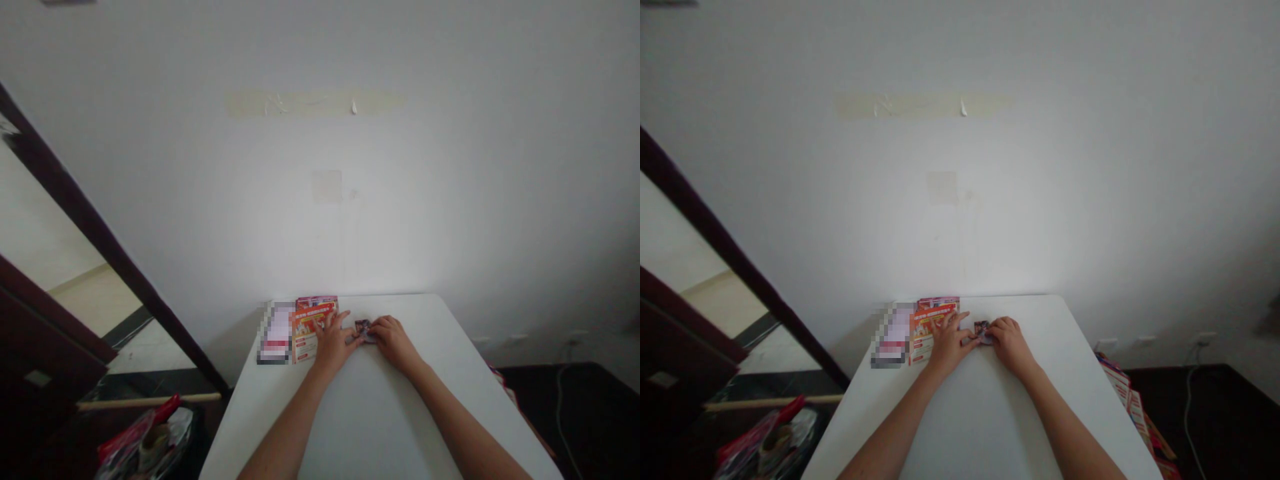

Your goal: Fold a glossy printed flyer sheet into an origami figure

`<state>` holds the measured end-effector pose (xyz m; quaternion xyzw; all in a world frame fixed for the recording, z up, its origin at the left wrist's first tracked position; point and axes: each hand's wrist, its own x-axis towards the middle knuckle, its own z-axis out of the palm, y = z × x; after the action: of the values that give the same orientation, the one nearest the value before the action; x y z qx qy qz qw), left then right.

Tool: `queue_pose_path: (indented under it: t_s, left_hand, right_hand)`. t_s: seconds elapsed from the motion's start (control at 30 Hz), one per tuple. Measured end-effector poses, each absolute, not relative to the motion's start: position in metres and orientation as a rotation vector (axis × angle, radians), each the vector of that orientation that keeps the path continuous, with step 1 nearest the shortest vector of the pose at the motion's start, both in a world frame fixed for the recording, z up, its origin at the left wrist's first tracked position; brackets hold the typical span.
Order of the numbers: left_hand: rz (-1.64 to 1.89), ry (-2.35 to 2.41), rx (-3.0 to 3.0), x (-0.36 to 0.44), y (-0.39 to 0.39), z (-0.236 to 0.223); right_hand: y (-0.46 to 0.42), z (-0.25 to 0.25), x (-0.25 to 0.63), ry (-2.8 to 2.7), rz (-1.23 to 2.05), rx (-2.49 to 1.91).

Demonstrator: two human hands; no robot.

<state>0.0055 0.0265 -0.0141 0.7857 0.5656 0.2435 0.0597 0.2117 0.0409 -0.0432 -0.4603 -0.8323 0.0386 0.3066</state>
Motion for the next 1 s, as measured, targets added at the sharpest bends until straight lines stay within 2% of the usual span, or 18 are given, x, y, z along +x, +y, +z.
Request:
queue_pose_path:
  t_s: [0.6,1.0]
  left_hand:
    - [0.753,1.713,2.304,0.007,0.026,-0.011]
    - [0.714,1.716,2.376,0.004,0.028,-0.017]
  right_hand:
    - [0.051,-0.052,0.228,-2.140,0.297,-1.100]
    - [0.052,-0.051,0.227,-2.157,0.276,-1.044]
